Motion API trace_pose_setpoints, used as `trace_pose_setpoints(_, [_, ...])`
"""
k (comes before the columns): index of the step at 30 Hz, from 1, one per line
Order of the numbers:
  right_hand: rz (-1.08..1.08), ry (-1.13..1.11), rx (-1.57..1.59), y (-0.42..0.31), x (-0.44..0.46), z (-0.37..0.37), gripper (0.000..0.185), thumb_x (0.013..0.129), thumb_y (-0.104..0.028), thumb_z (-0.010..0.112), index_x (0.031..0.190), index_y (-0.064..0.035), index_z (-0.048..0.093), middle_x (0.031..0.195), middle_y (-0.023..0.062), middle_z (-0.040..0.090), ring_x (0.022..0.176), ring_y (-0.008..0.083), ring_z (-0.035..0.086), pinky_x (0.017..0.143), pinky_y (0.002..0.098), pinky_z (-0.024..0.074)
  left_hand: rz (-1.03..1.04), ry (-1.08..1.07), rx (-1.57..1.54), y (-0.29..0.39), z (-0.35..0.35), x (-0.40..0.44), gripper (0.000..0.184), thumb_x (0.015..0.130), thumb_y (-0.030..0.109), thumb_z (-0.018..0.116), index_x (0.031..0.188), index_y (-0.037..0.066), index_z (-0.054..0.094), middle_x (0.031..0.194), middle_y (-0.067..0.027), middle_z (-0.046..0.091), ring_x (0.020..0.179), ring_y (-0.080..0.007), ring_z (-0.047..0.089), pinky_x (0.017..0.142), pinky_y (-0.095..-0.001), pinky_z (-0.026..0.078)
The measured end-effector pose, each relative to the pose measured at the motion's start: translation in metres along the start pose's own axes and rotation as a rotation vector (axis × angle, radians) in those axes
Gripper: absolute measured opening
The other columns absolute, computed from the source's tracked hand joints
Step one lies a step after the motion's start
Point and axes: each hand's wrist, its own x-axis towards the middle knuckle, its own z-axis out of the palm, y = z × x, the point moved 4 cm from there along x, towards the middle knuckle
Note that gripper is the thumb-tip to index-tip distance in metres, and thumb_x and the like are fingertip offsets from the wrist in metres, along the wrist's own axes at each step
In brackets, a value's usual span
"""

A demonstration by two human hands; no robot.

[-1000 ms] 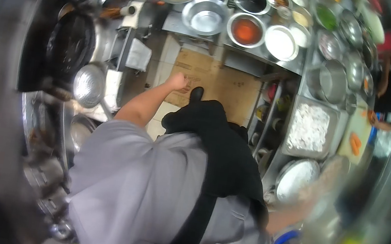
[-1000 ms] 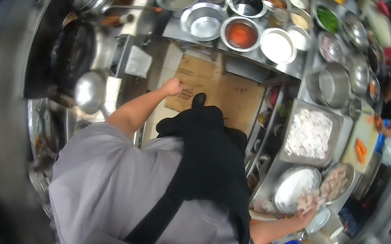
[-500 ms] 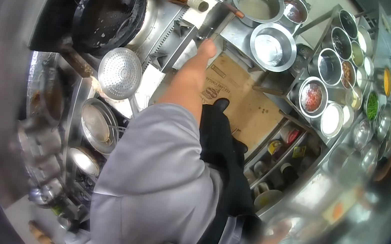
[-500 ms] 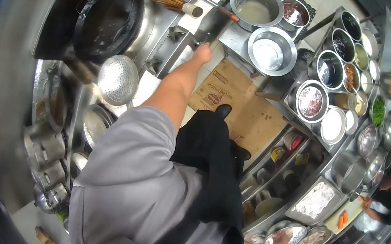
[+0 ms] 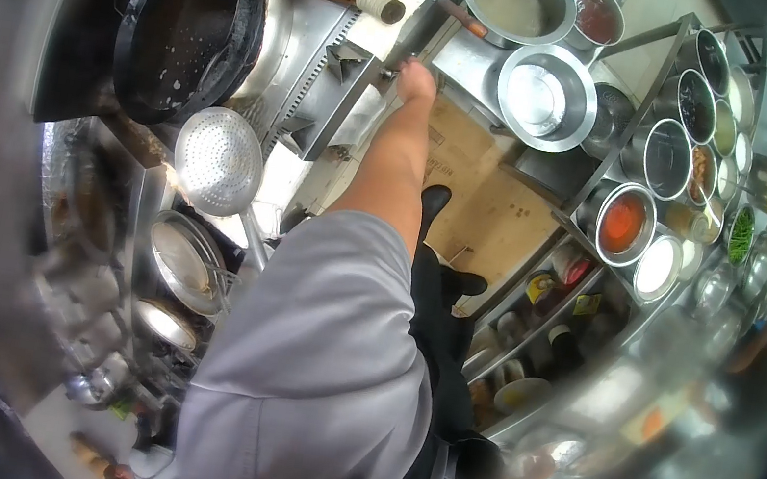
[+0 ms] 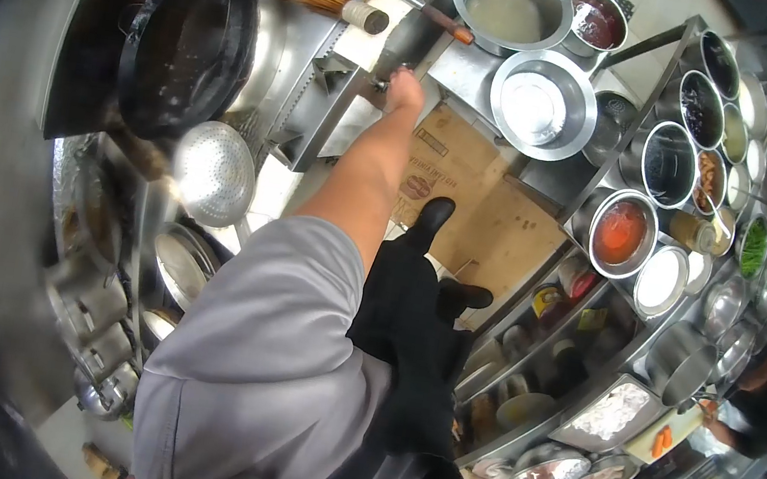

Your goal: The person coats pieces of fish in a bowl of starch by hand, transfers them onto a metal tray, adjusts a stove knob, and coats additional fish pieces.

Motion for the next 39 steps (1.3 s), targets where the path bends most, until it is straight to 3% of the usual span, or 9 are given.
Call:
trace_pose_setpoints(7, [-0.013,-0.023,-0.042,-0.018,0.032,0.000,0.046,0.095,-0.033,0.053,0.120,0.0034,0.061,0.101,0.0148,0.069,0.084,0.0309,0.066,0.076,0.0443,0.0528,-0.037,0.136,-0.066,-0.007,-0.014,-0.006,0.023,0.099,0.025,0.049,0.103,0.007,0.064,0.107,-0.0209,0.065,0.093,-0.0382,0.068,0.078,-0.0497,0.055])
trace_pose_setpoints(14, [-0.028,-0.050,-0.076,-0.042,0.054,0.004,0.046,0.095,-0.035,0.052,0.117,0.0041,0.063,0.095,0.0151,0.071,0.079,0.0319,0.067,0.072,0.0456,0.0538,0.094,-0.046,0.108,-0.007,-0.007,0.023,0.024,0.096,0.018,0.049,0.100,0.009,0.071,0.107,-0.0158,0.070,0.100,-0.0351,0.068,0.083,-0.0462,0.056])
trace_pose_setpoints(15, [-0.019,-0.002,-0.117,-0.045,0.053,0.003,0.044,0.095,-0.035,0.053,0.103,0.0052,0.069,0.094,0.0191,0.071,0.083,0.0330,0.067,0.078,0.0438,0.0527,0.102,-0.071,0.118,-0.007,-0.005,0.023,0.024,0.095,0.016,0.049,0.100,0.009,0.072,0.108,-0.0166,0.070,0.101,-0.0353,0.068,0.084,-0.0456,0.055])
trace_pose_setpoints(22, [-0.103,0.207,-0.081,-0.064,0.024,-0.004,0.039,0.088,-0.032,0.064,0.096,0.0057,0.069,0.093,0.0188,0.072,0.085,0.0336,0.067,0.078,0.0433,0.0513,0.093,-0.104,0.138,-0.011,0.003,0.033,0.026,0.096,0.027,0.054,0.100,0.010,0.074,0.110,-0.0167,0.070,0.102,-0.0363,0.067,0.088,-0.0458,0.054])
trace_pose_setpoints(25, [0.128,0.114,0.258,-0.075,0.015,-0.007,0.036,0.086,-0.030,0.067,0.095,0.0052,0.070,0.089,0.0166,0.072,0.081,0.0311,0.067,0.076,0.0426,0.0509,0.100,-0.117,0.138,-0.002,-0.005,0.029,0.024,0.093,0.017,0.053,0.096,0.006,0.074,0.105,-0.0175,0.071,0.102,-0.0359,0.068,0.086,-0.0452,0.055])
trace_pose_setpoints(27, [0.249,0.042,0.048,-0.070,0.022,-0.009,0.021,0.079,-0.026,0.060,0.071,-0.0104,0.072,0.077,0.0086,0.070,0.073,0.0273,0.064,0.073,0.0438,0.0503,0.050,-0.150,0.170,-0.003,-0.002,0.032,0.027,0.095,0.027,0.056,0.102,0.009,0.074,0.109,-0.0170,0.070,0.103,-0.0367,0.067,0.089,-0.0460,0.054])
trace_pose_setpoints(28, [0.250,0.047,0.050,-0.058,0.029,-0.008,0.021,0.079,-0.026,0.060,0.071,-0.0104,0.072,0.077,0.0086,0.070,0.073,0.0273,0.064,0.073,0.0438,0.0503,0.051,-0.152,0.166,-0.002,-0.003,0.033,0.027,0.095,0.027,0.056,0.102,0.009,0.074,0.109,-0.0170,0.070,0.103,-0.0367,0.067,0.089,-0.0460,0.054])
trace_pose_setpoints(30, [-0.132,0.066,-0.173,-0.043,0.045,-0.004,0.035,0.087,-0.029,0.067,0.095,0.0048,0.071,0.084,0.0153,0.071,0.076,0.0288,0.065,0.071,0.0448,0.0494,0.078,-0.173,0.196,-0.001,-0.003,0.033,0.026,0.095,0.025,0.055,0.103,0.008,0.074,0.110,-0.0173,0.070,0.105,-0.0364,0.067,0.089,-0.0466,0.054])
trace_pose_setpoints(39, [-0.242,0.156,-0.426,-0.022,0.060,-0.007,0.046,0.088,-0.045,0.064,0.097,-0.0007,0.073,0.095,0.0179,0.073,0.084,0.0360,0.067,0.077,0.0456,0.0505,0.042,-0.209,0.196,0.010,-0.014,0.029,0.028,0.096,0.016,0.049,0.105,0.006,0.073,0.115,-0.0172,0.069,0.109,-0.0357,0.066,0.091,-0.0457,0.055])
